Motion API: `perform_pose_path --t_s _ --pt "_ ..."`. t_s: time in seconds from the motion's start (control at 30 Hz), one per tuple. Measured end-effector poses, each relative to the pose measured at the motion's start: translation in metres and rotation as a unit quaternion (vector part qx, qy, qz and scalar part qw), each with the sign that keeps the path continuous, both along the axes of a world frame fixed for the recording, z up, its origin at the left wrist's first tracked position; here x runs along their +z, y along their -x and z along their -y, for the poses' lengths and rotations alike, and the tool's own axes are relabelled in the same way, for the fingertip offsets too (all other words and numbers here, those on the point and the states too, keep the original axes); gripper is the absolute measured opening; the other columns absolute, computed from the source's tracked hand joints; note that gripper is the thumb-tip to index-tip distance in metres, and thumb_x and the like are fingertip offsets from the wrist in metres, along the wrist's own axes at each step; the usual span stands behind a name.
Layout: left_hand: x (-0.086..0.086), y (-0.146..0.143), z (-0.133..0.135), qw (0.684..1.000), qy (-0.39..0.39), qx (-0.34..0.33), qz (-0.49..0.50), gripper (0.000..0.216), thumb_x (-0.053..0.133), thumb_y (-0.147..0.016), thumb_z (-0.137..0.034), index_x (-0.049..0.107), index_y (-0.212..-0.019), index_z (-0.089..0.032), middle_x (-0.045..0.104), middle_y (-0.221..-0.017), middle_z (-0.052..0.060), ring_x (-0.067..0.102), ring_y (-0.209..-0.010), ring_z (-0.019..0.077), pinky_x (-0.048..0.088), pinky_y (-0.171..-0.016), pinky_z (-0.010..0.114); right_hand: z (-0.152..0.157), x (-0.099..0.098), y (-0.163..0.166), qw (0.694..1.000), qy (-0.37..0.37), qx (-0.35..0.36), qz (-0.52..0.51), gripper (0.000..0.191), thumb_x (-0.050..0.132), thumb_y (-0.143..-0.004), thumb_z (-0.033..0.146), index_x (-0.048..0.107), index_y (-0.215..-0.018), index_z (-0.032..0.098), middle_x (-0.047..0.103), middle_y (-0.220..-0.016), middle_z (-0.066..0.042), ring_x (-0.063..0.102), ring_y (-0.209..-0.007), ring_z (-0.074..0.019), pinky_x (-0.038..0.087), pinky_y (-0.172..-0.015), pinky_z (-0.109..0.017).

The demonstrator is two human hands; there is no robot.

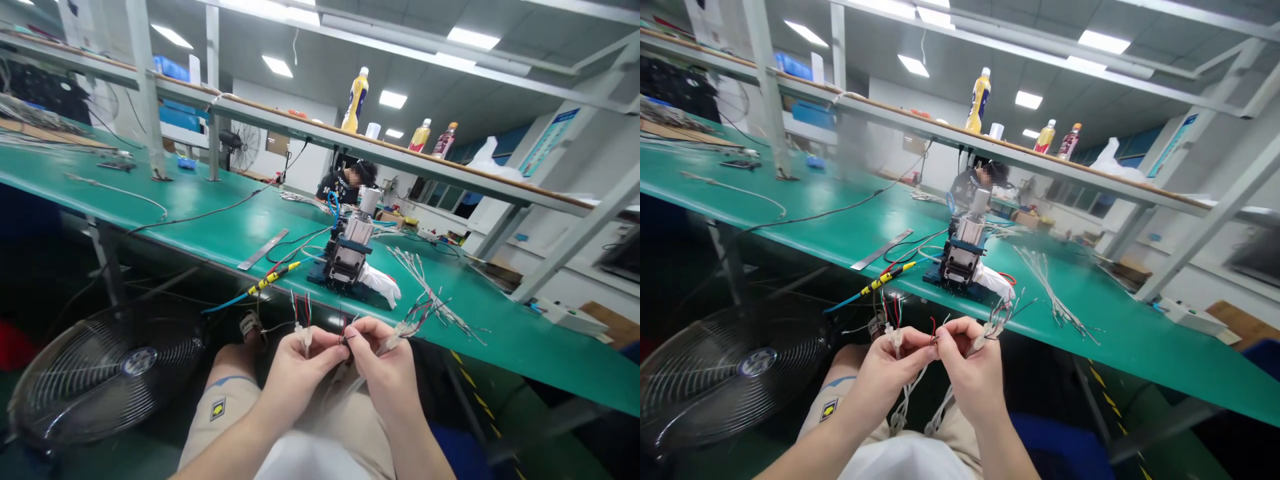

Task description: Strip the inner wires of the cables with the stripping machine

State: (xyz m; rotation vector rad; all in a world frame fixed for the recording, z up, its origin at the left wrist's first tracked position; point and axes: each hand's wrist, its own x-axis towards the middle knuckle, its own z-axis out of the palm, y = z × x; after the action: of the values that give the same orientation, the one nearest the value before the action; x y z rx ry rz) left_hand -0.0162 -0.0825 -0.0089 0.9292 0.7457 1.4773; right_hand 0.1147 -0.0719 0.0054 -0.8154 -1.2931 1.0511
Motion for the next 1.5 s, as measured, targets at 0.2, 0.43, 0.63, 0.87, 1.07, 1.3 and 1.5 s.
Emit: perform_pose_path --t_s 0.2,0.43,0.63,0.87,1.07,1.3,1.5 --pt "-0.007 -0.006 0.003 0.999 -0.015 0.029 -0.002 0.022 0.092 -0.060 -0.024 0.073 -0.066 -0.015 0.062 -0.056 -0.003 0.050 -0.051 0.0076 0.041 -0.052 0.019 0.008 -0.003 -0.001 0.998 -0.036 -0.049 0.035 0.021 0.076 -0.084 0.037 0.069 -0.078 0.017 0.060 -0.062 0.000 0.049 -0.051 -0.0109 0.040 -0.047 -0.021" --pt "-0.019 -0.012 -0.001 0.998 0.028 0.018 0.047 0.045 0.093 -0.057 -0.046 0.064 -0.071 -0.014 0.042 -0.042 -0.011 0.026 -0.039 0.0018 0.020 -0.039 0.016 -0.002 -0.023 -0.001 1.000 -0.001 -0.019 0.001 0.028 0.077 -0.083 0.043 0.073 -0.084 0.016 0.049 -0.054 0.004 0.028 -0.042 -0.0053 0.020 -0.038 -0.019" --pt "-0.019 -0.015 -0.018 0.996 0.047 -0.049 0.066 0.050 0.091 -0.059 -0.051 0.061 -0.072 -0.013 0.057 -0.052 -0.003 0.026 -0.039 0.0002 0.016 -0.039 0.016 -0.018 -0.021 -0.008 0.995 0.056 0.021 -0.075 0.028 0.083 -0.079 0.041 0.076 -0.085 0.015 0.035 -0.046 0.009 0.023 -0.040 -0.0035 0.016 -0.038 -0.017" --pt "-0.034 -0.013 -0.031 0.991 0.049 -0.099 0.071 0.039 0.081 -0.078 -0.048 0.065 -0.077 -0.011 0.064 -0.068 0.002 0.025 -0.040 -0.0007 0.015 -0.041 0.018 -0.030 -0.027 -0.013 0.986 0.110 0.012 -0.122 0.026 0.086 -0.071 0.038 0.076 -0.074 0.015 0.035 -0.043 0.009 0.023 -0.037 -0.0022 0.013 -0.037 -0.015" --pt "-0.037 -0.011 -0.034 0.970 0.093 -0.196 0.112 0.033 0.081 -0.079 -0.041 0.066 -0.083 -0.012 0.063 -0.066 0.002 0.021 -0.043 0.0002 0.010 -0.041 0.017 -0.041 -0.035 -0.020 0.984 0.138 0.041 -0.107 0.024 0.084 -0.073 0.036 0.074 -0.071 0.015 0.036 -0.044 0.009 0.023 -0.037 -0.0024 0.014 -0.035 -0.016" --pt "-0.041 -0.016 -0.031 0.986 0.081 -0.142 0.044 0.043 0.084 -0.073 -0.049 0.058 -0.080 -0.015 0.066 -0.064 0.001 0.026 -0.041 0.0006 0.014 -0.041 0.017 -0.034 -0.044 -0.025 0.998 0.048 -0.040 -0.030 0.023 0.077 -0.086 0.040 0.075 -0.094 0.018 0.039 -0.049 0.009 0.025 -0.040 -0.0048 0.020 -0.039 -0.018" --pt "-0.034 -0.022 -0.030 0.993 0.065 -0.093 0.023 0.042 0.089 -0.067 -0.044 0.062 -0.076 -0.013 0.067 -0.063 0.001 0.032 -0.043 0.0012 0.021 -0.041 0.016 -0.020 -0.039 -0.028 0.998 -0.004 -0.064 0.027 0.018 0.077 -0.086 0.035 0.073 -0.083 0.018 0.058 -0.071 -0.001 0.037 -0.047 -0.0069 0.024 -0.040 -0.021"
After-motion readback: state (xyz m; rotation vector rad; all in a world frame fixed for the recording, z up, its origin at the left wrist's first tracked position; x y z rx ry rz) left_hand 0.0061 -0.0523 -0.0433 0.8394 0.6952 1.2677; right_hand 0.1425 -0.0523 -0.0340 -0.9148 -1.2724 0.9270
